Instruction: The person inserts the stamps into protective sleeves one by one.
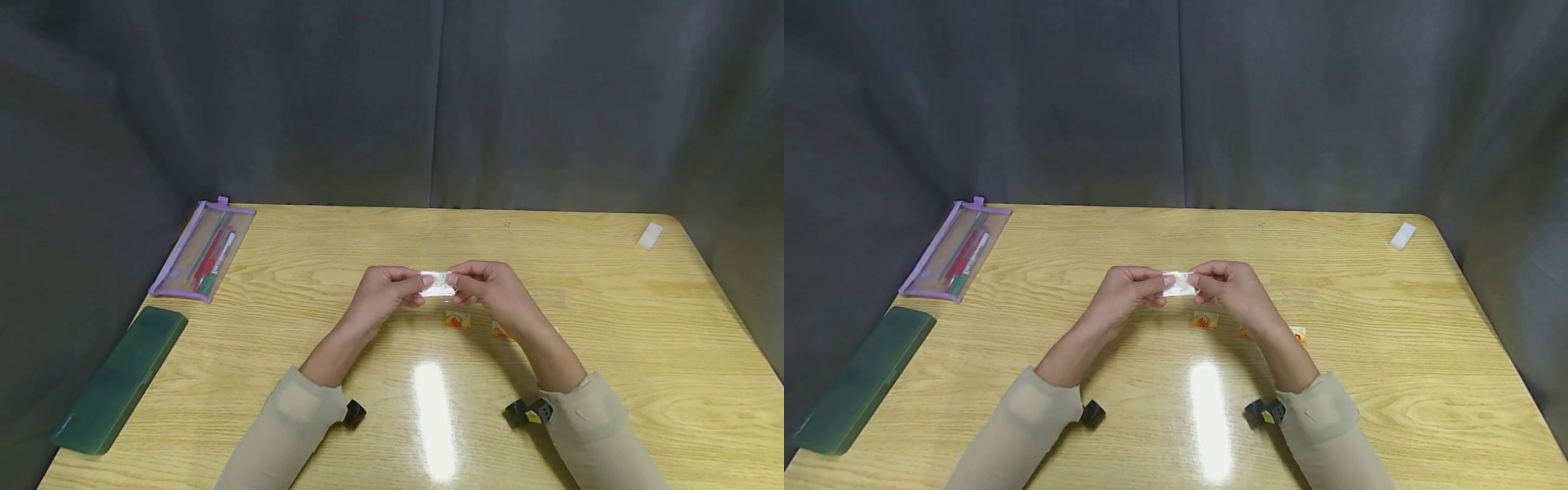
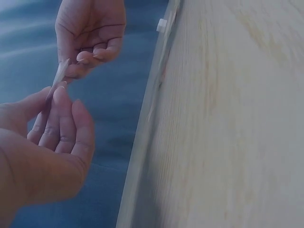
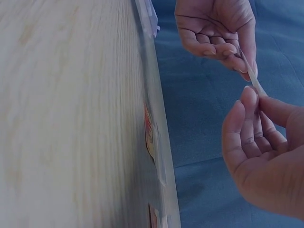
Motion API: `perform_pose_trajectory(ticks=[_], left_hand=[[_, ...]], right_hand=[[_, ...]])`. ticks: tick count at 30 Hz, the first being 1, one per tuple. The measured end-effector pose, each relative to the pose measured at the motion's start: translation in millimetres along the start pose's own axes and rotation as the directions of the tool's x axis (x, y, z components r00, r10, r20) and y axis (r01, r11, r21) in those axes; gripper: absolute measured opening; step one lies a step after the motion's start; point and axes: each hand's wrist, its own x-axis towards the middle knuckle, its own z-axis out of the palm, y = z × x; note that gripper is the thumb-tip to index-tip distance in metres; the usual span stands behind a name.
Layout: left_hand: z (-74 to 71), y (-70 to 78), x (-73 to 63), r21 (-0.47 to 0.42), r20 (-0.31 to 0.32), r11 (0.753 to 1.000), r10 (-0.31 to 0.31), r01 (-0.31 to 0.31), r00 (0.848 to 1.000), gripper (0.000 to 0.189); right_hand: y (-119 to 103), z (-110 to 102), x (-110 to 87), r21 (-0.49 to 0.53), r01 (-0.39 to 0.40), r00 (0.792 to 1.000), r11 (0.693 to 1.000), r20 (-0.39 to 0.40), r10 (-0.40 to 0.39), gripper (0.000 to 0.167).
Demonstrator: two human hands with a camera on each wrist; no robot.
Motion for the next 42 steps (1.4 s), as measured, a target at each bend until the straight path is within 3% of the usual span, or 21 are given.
perform_pose_trajectory(ticks=[15, 23, 34, 42], left_hand=[[2.5, 0.1, -0.6, -0.006, -0.026, 1.0, -0.004, 0.004, 1.0, 0.024], [1.8, 0.5, 1.2, 0.017, -0.068, 1.0, 0.014, -0.013, 0.998, 0.022], [-0.5, 0.2, 1.2, 0.032, -0.03, 0.999, 0.007, -0.006, 1.0, 0.022], [-5.0, 0.9, 3.1, 0.07, -0.052, 0.997, -0.023, 0.026, 0.998, 0.019]], right_hand=[[1.8, 4.2, 0.8, -0.021, -0.008, 0.999, 1.0, -0.04, 0.007, 0.03], [-0.4, 3.1, -1.3, 0.016, 0.026, 0.999, 1.0, -0.037, -0.025, 0.033], [0.2, 0.8, -0.6, -0.023, 0.0, 0.999, 1.0, -0.043, -0.001, 0.029], [-2.2, -0.9, -0.8, -0.06, -0.013, 0.999, 0.998, -0.041, 0.011, 0.025]])
